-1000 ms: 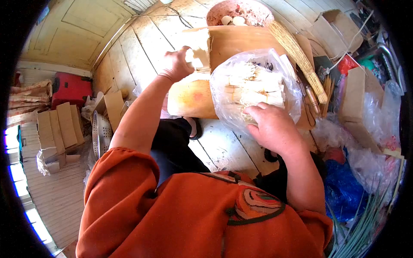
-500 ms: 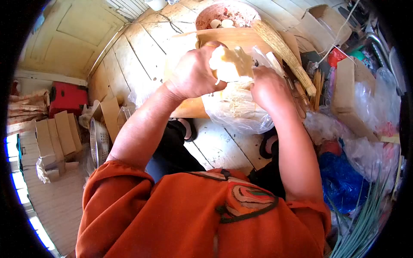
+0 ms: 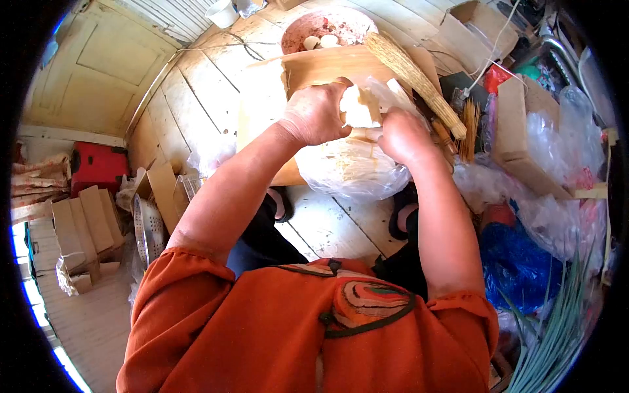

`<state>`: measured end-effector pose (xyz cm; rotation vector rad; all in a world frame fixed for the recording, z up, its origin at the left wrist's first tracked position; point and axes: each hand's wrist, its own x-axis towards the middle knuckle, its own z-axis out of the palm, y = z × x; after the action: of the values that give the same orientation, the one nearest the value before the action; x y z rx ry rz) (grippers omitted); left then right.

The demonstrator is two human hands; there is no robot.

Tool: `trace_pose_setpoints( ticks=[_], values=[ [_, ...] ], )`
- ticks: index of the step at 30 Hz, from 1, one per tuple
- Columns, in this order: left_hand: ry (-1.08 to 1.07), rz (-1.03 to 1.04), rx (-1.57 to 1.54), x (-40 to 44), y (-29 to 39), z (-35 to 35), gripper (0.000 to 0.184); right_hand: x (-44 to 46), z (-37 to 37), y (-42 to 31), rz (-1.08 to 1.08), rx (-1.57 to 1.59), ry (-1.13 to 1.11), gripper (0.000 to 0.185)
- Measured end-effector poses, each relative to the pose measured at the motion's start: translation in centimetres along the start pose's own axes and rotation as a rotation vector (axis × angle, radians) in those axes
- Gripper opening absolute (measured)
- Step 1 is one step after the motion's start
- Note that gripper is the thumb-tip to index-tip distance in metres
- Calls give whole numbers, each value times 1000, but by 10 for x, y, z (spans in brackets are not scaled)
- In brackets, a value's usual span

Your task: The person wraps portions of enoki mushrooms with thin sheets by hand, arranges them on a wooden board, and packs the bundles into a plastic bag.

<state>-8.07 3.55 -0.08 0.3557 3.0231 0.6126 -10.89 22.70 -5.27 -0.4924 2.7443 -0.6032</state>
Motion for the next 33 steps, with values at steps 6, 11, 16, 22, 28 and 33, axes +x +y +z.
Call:
trace_pose_setpoints(
  ticks=[6, 11, 16, 22, 28, 33],
  values=[
    [40, 87, 98, 6, 3, 25, 59, -24, -38, 6, -54, 44, 10, 27],
    [88, 201, 153, 14, 3, 52, 54, -35, -56, 12, 29, -7, 208, 53],
    [29, 202, 194, 20, -2, 71, 53, -25, -42, 17, 67, -69, 396, 48],
    [-89, 133, 130, 24, -7, 75, 56, -9, -50, 29, 128, 91, 147, 22],
    [-54, 174, 102, 17, -11, 79, 59, -10, -52, 33, 67, 175, 336, 22],
    [-56, 137, 40, 6, -4, 78, 54, -4, -53, 33, 92, 197, 403, 21]
  ],
)
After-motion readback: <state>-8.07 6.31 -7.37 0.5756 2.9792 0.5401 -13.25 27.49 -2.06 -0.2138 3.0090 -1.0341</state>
